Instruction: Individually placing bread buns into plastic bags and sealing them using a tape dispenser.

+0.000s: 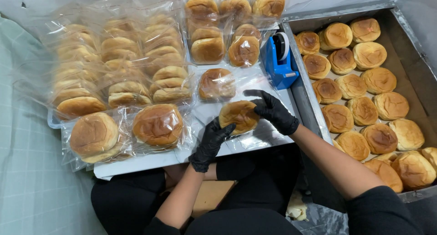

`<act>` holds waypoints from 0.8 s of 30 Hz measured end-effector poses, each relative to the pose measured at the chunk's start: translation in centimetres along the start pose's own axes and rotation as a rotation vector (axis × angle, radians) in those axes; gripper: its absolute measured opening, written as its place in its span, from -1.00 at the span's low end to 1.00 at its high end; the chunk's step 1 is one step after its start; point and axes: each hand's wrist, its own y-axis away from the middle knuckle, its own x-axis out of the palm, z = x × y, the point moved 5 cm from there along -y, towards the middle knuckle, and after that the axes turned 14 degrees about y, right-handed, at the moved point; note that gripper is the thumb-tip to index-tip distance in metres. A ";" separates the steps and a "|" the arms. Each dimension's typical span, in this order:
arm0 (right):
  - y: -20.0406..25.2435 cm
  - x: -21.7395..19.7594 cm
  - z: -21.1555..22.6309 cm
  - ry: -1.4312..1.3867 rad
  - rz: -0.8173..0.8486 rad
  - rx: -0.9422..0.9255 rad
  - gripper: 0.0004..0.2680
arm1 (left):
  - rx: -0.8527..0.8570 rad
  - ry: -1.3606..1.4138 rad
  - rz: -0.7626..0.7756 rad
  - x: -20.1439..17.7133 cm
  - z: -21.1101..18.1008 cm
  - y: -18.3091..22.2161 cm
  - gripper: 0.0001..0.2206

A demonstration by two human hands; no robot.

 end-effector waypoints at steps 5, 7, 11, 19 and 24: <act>-1.5 -3.3 -3.0 0.040 -0.009 -0.041 -0.56 | 0.030 0.030 -0.059 -2.0 0.9 -0.5 -0.74; -1.9 -4.3 -4.3 0.098 -0.020 -0.069 -0.57 | 0.031 0.020 -0.079 -2.4 1.1 -0.7 -0.74; -2.3 -4.3 -5.7 0.291 0.018 -0.091 -0.82 | 0.056 0.093 -0.128 -3.3 1.3 -0.7 -0.68; -1.8 -4.4 -4.1 0.319 -0.102 -0.140 -0.96 | 0.107 0.090 -0.093 -3.5 0.9 -0.3 -0.65; -1.3 -2.8 -2.1 0.155 -0.042 -0.137 -0.83 | 0.101 -0.072 -0.021 -1.9 0.6 0.4 -0.63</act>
